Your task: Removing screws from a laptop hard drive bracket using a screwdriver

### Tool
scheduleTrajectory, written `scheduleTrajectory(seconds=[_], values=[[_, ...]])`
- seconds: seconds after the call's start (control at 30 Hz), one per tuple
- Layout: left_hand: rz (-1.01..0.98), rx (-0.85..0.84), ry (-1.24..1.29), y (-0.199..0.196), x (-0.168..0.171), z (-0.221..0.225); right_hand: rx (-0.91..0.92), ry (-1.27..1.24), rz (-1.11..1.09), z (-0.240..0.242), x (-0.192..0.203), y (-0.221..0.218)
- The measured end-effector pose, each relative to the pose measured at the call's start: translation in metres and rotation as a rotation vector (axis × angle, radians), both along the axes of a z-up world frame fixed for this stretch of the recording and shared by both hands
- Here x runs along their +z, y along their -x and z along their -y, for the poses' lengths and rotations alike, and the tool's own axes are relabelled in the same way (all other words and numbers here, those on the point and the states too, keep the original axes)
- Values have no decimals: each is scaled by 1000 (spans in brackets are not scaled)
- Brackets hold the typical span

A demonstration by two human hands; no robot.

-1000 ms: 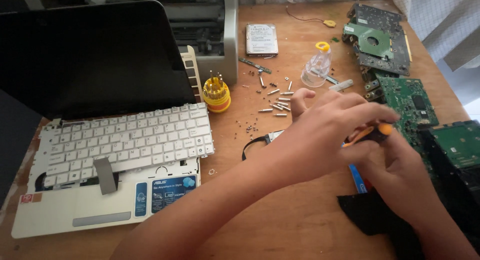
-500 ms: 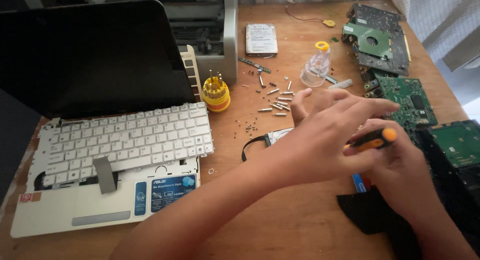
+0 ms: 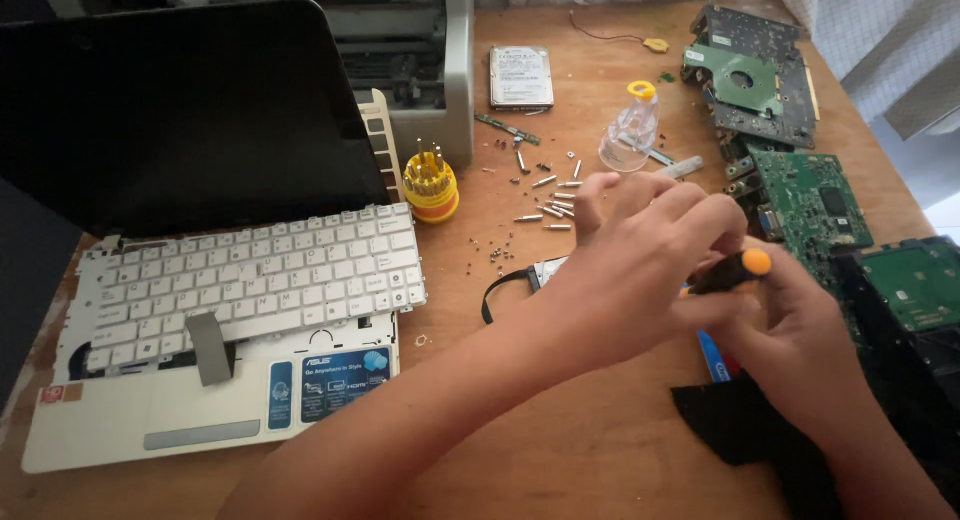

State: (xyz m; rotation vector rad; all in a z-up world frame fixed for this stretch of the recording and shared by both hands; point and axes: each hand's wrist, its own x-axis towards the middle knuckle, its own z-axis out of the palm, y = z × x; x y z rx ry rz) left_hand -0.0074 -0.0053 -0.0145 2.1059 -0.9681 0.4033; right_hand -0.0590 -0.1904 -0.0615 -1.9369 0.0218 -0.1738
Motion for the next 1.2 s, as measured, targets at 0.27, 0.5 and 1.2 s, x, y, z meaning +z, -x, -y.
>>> scheduleTrajectory(seconds=[0.27,0.5,1.2], values=[[-53,-80,51,-4,-3,0,-64,82,-23,-2,5,0],[-40,27,-297,-19,-45,2,-170,259,-137,-16,36,3],[187,176,-493,-10,-82,20,-139,283,-93,-10,31,2]])
